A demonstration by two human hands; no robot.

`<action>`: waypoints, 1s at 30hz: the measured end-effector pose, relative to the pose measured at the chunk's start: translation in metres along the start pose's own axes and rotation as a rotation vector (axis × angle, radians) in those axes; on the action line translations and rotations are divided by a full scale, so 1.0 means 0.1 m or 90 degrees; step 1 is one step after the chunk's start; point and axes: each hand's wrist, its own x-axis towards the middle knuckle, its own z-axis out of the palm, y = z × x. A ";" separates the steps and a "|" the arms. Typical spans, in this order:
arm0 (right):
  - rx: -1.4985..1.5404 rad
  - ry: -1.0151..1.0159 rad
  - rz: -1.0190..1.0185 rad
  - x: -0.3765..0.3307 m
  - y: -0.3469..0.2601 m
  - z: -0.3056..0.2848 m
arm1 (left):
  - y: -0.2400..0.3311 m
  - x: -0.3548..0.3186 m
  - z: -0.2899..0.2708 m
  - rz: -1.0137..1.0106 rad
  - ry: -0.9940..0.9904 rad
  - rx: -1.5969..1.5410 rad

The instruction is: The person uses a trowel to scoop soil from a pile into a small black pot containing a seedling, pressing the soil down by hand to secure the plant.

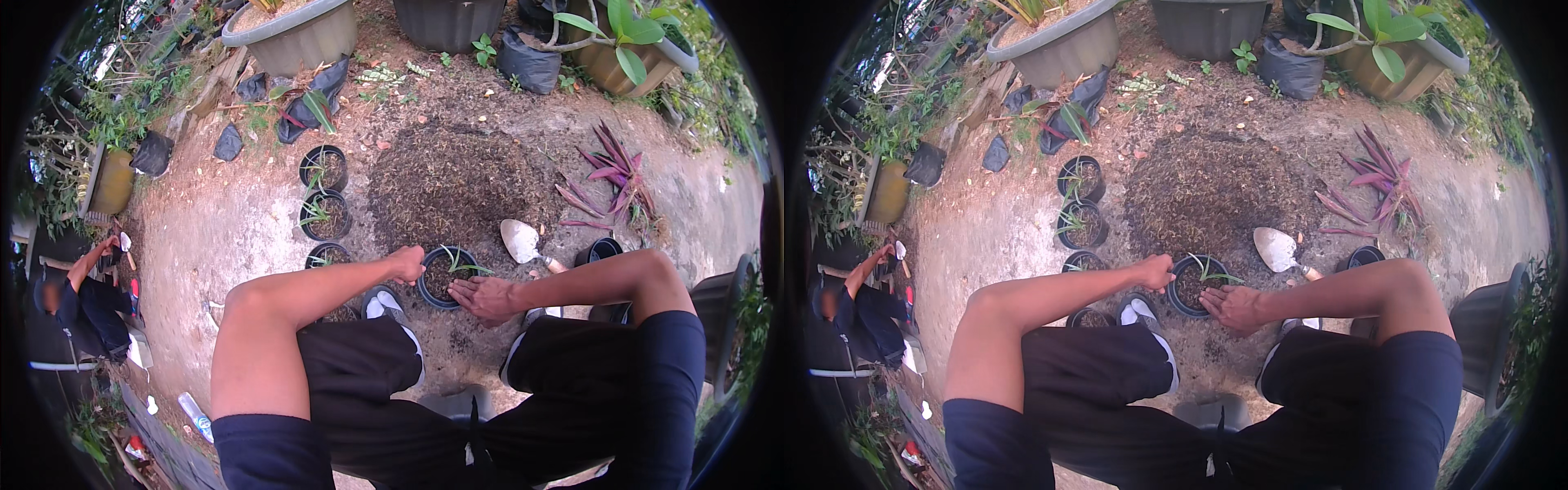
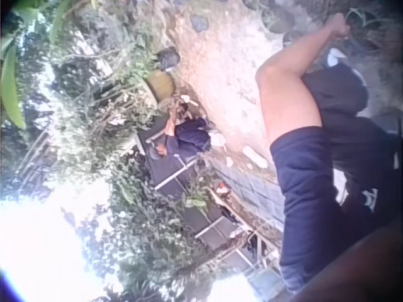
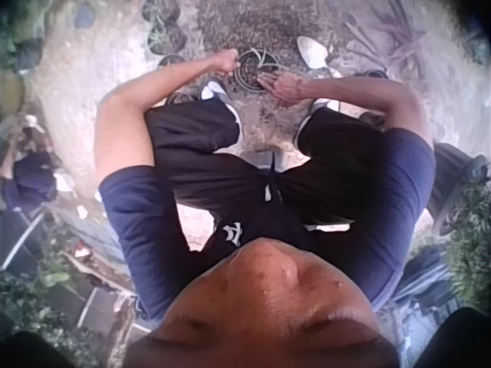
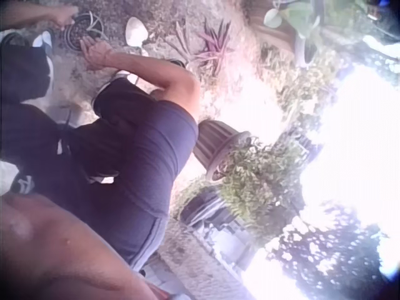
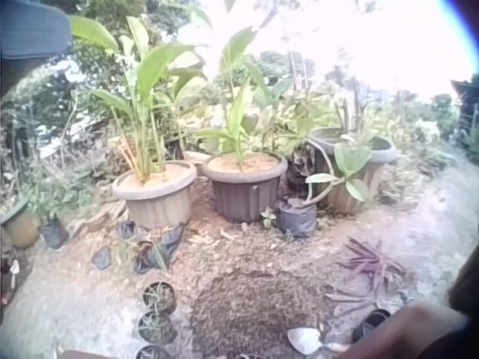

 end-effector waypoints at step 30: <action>0.030 -0.073 0.009 0.33 0.01 -0.21 | -0.03 0.06 0.00 -0.016 -0.025 0.007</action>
